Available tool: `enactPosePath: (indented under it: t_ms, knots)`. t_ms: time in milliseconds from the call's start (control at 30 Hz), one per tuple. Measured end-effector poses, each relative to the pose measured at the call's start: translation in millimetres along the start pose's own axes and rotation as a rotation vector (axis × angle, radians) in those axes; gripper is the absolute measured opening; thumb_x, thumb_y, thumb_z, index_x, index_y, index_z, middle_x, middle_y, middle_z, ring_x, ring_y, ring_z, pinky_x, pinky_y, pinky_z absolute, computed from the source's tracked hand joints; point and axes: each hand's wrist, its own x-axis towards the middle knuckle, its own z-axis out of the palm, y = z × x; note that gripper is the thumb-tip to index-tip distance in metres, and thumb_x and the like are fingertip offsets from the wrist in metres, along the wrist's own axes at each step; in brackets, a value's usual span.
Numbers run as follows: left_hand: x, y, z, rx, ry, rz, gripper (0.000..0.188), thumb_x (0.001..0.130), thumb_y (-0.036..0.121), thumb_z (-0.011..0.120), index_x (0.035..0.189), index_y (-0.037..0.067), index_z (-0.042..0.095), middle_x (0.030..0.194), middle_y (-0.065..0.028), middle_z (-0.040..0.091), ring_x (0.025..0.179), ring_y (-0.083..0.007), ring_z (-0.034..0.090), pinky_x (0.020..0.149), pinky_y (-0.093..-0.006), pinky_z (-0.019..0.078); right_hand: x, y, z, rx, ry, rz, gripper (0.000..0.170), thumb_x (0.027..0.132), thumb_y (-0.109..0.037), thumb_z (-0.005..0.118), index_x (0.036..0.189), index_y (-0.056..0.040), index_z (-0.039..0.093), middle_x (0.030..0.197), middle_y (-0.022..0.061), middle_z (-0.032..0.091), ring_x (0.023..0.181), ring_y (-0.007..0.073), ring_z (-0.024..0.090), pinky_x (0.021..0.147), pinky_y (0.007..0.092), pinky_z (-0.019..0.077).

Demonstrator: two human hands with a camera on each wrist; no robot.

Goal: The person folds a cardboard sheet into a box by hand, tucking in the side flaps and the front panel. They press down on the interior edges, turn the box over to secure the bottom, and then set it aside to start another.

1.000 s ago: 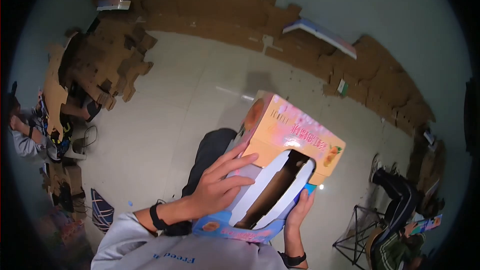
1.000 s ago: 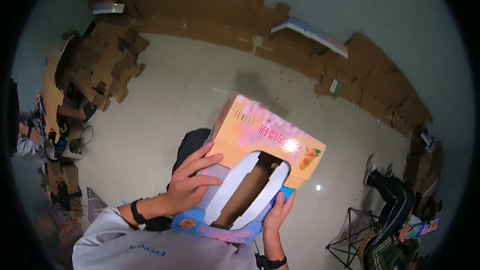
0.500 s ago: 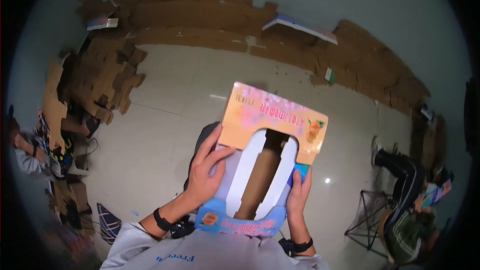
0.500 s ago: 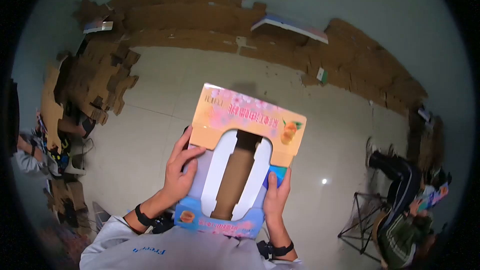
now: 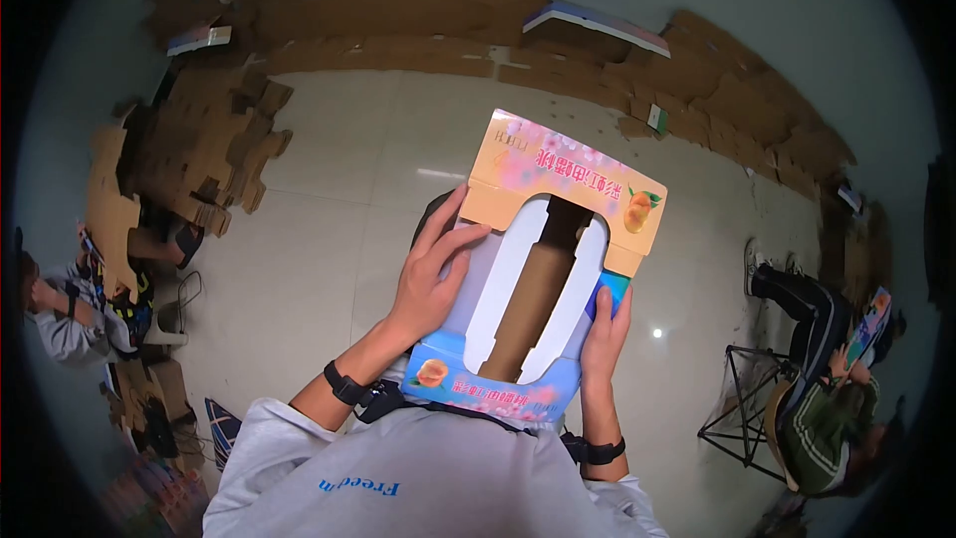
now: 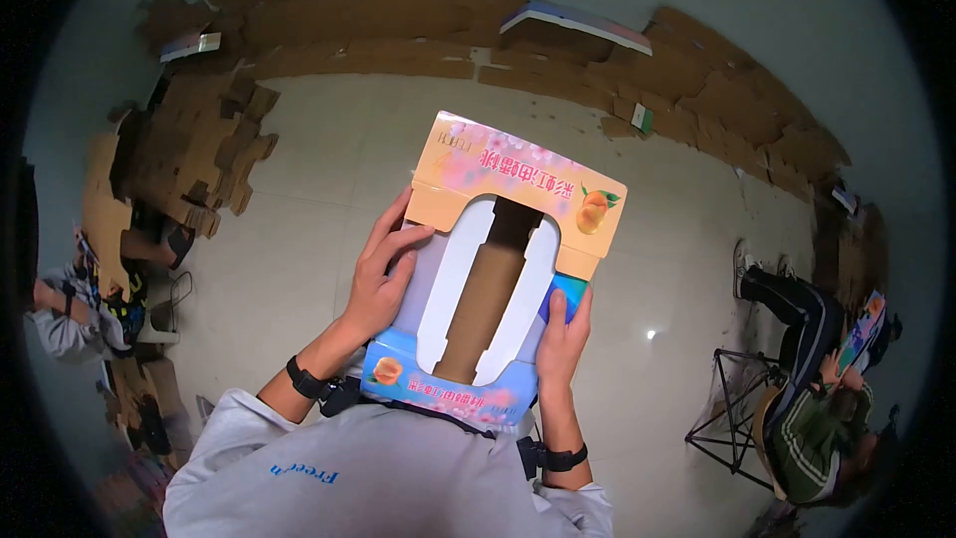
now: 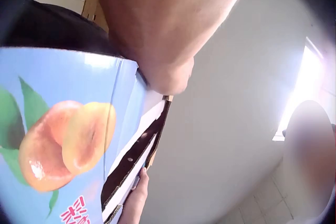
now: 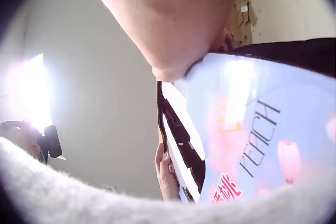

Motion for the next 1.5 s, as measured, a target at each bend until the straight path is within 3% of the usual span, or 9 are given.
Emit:
enactPosePath:
  t_ms: [233, 400, 600, 700, 800, 933, 1100, 1233, 1500]
  knots:
    - [-12, 13, 3, -0.045, 0.041, -0.065, 0.038, 0.103, -0.004, 0.056, 0.136, 0.005, 0.072, 0.174, -0.0196, 0.041, 0.159, -0.0378, 0.044, 0.127, -0.0458, 0.0394, 10, -2, -8, -0.020, -0.073, -0.029, 0.047, 0.115, -0.035, 0.057, 0.145, 0.0017, 0.058, 0.128, 0.0140, 0.071, 0.117, 0.0229, 0.065, 0.108, 0.0368, 0.0487]
    - [-17, 3, 6, -0.037, 0.038, -0.056, 0.039, 0.104, 0.002, 0.058, 0.140, 0.010, 0.072, 0.174, -0.0181, 0.041, 0.157, -0.0378, 0.047, 0.125, -0.0436, 0.0434, 13, 12, -11, -0.010, -0.115, 0.013, 0.051, 0.116, -0.036, 0.057, 0.151, 0.0005, 0.055, 0.136, 0.0141, 0.068, 0.124, 0.0233, 0.063, 0.113, 0.0367, 0.0458]
    - [-43, -7, -2, -0.179, -0.088, -0.162, 0.055, 0.104, 0.010, 0.061, 0.159, 0.011, 0.058, 0.180, -0.0185, 0.031, 0.165, -0.0371, 0.032, 0.133, -0.0457, 0.0283, -12, 72, -40, 0.293, -0.241, 0.202, 0.078, 0.111, -0.046, 0.062, 0.170, -0.0022, 0.035, 0.162, 0.0123, 0.051, 0.150, 0.0258, 0.049, 0.127, 0.0397, 0.0346]
    - [-45, -3, -6, -0.371, -0.138, -0.193, 0.061, 0.100, 0.011, 0.066, 0.161, 0.012, 0.056, 0.180, -0.0201, 0.028, 0.167, -0.0367, 0.027, 0.135, -0.0457, 0.0230, -37, 71, -60, 0.404, -0.384, 0.226, 0.091, 0.103, -0.039, 0.075, 0.172, -0.0017, 0.028, 0.166, 0.0147, 0.044, 0.153, 0.0279, 0.043, 0.129, 0.0410, 0.0301]
    - [-35, -8, 5, -0.273, -0.289, -0.114, 0.061, 0.101, 0.011, 0.066, 0.161, 0.012, 0.056, 0.181, -0.0193, 0.025, 0.168, -0.0367, 0.025, 0.135, -0.0460, 0.0228, -58, 82, -67, 0.199, -0.384, 0.221, 0.102, 0.098, -0.029, 0.080, 0.174, -0.0037, 0.017, 0.170, 0.0147, 0.037, 0.155, 0.0290, 0.040, 0.130, 0.0422, 0.0290]
    - [-25, -14, 3, -0.357, -0.439, -0.135, 0.064, 0.102, 0.017, 0.069, 0.164, 0.014, 0.052, 0.181, -0.0187, 0.025, 0.168, -0.0359, 0.026, 0.135, -0.0468, 0.0241, -74, 94, -70, 0.419, -0.225, 0.396, 0.100, 0.097, -0.019, 0.078, 0.174, -0.0054, 0.017, 0.170, 0.0147, 0.037, 0.157, 0.0307, 0.039, 0.130, 0.0443, 0.0304]
    - [-24, -44, -21, 0.706, -0.395, 0.334, 0.055, 0.096, 0.021, 0.075, 0.150, 0.023, 0.065, 0.160, -0.0014, 0.060, 0.157, -0.0301, 0.045, 0.132, -0.0643, 0.0247, -78, 196, -153, 0.659, 0.013, 0.607, 0.059, 0.106, -0.038, 0.064, 0.154, -0.0064, 0.052, 0.134, 0.0150, 0.069, 0.120, 0.0310, 0.070, 0.105, 0.0478, 0.0576]
    - [-26, -84, -36, 0.521, -0.253, 0.273, 0.045, 0.088, 0.016, 0.077, 0.133, 0.021, 0.075, 0.164, -0.0054, 0.054, 0.157, -0.0333, 0.041, 0.131, -0.0683, 0.0248, -113, 191, -181, 0.708, 0.193, 0.777, 0.065, 0.108, -0.052, 0.054, 0.151, -0.0042, 0.059, 0.128, 0.0166, 0.073, 0.115, 0.0353, 0.073, 0.101, 0.0500, 0.0610]
    - [-37, -65, 1, 0.651, 0.006, 0.121, 0.025, 0.082, 0.006, 0.074, 0.105, 0.015, 0.081, 0.157, -0.0098, 0.057, 0.156, -0.0413, 0.041, 0.129, -0.0697, 0.0293, -223, 266, -167, 0.687, 0.360, 1.114, 0.064, 0.107, -0.048, 0.058, 0.153, -0.0041, 0.056, 0.133, 0.0158, 0.071, 0.119, 0.0331, 0.070, 0.105, 0.0492, 0.0571]
